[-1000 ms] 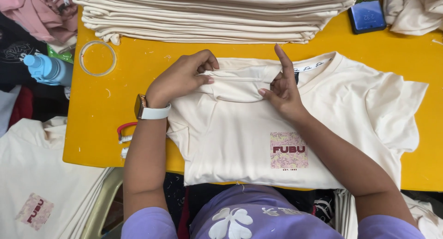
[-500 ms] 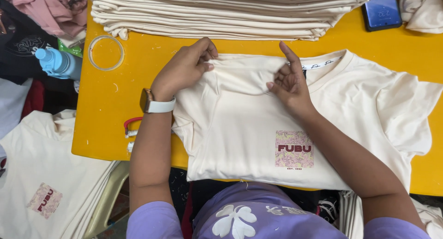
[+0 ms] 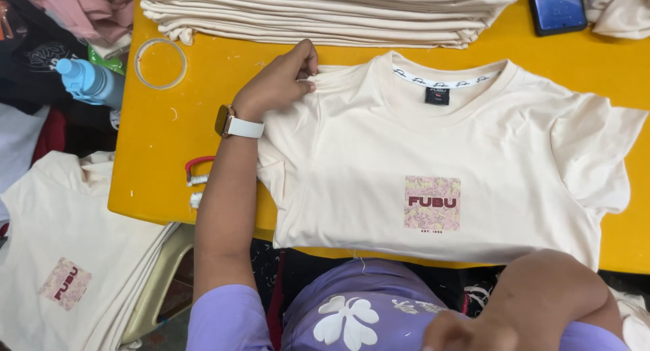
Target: Trimming excess threads from the necklines of t-shirts using scissors and then folding them.
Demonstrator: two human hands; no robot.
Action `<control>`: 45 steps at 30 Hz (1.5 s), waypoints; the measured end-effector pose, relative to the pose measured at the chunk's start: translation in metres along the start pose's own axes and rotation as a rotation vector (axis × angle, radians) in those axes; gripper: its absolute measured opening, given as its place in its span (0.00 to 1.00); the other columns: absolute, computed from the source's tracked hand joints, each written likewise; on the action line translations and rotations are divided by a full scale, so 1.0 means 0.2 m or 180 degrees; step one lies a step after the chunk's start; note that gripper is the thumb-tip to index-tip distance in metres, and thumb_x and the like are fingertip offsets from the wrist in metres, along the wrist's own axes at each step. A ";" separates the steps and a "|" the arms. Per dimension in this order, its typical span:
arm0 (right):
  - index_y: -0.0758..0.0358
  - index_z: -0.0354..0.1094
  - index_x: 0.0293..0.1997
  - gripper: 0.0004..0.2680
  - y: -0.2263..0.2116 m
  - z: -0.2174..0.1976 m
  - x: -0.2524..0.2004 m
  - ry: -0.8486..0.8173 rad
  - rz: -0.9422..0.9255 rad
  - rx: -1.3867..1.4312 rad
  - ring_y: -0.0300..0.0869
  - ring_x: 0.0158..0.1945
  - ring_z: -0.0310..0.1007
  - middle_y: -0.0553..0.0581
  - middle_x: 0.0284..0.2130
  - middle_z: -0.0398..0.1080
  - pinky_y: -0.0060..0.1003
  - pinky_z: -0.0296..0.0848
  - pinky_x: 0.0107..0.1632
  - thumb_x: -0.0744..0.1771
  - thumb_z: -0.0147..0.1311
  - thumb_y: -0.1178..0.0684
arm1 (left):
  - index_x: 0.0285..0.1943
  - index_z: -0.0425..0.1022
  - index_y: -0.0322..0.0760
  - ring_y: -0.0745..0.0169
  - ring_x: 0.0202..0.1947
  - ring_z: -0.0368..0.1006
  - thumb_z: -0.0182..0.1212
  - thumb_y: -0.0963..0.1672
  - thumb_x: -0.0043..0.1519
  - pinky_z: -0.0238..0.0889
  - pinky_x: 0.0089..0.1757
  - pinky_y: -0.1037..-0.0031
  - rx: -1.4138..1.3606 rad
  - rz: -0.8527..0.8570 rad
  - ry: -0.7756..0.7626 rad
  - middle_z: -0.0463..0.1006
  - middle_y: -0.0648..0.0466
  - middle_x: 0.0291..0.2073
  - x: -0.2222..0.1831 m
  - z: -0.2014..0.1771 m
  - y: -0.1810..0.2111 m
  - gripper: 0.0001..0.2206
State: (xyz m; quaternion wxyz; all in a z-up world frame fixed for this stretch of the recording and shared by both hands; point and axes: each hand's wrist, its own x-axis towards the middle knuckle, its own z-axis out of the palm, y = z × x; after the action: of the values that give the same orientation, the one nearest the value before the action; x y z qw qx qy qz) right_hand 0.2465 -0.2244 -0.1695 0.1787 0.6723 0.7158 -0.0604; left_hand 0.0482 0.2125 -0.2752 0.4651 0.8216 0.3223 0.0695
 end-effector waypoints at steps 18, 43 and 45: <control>0.66 0.53 0.74 0.24 -0.04 0.11 1.50 0.1629 -0.0945 0.1999 0.58 0.69 0.57 0.65 0.69 0.58 0.55 0.60 0.64 0.71 0.50 0.42 | 0.41 0.63 0.43 0.61 0.37 0.72 0.67 0.37 0.55 0.63 0.38 0.70 0.0208 0.0416 0.0615 0.76 0.57 0.35 0.02 0.05 0.00 0.15; 0.59 0.71 0.57 0.11 1.19 0.36 1.26 0.1851 0.0787 0.2961 0.43 0.51 0.69 0.54 0.52 0.72 0.39 0.68 0.53 0.69 0.63 0.58 | 0.62 0.70 0.32 0.39 0.55 0.68 0.56 0.42 0.66 0.62 0.49 0.55 0.1190 0.1029 0.0636 0.75 0.43 0.56 0.38 0.32 0.17 0.15; 0.58 0.72 0.54 0.11 1.22 0.46 1.34 0.1544 0.0840 0.3353 0.37 0.50 0.69 0.50 0.51 0.75 0.32 0.70 0.55 0.67 0.64 0.61 | 0.63 0.70 0.32 0.40 0.57 0.69 0.56 0.41 0.66 0.63 0.51 0.58 0.0757 0.0910 0.0439 0.76 0.42 0.57 0.46 0.36 0.15 0.16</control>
State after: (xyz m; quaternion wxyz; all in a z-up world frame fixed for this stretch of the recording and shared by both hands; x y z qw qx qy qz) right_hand 0.4942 0.0197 -0.3080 -0.3416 0.7484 0.5202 -0.2293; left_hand 0.1644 0.2050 -0.3076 0.3270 0.9014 0.2393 0.1524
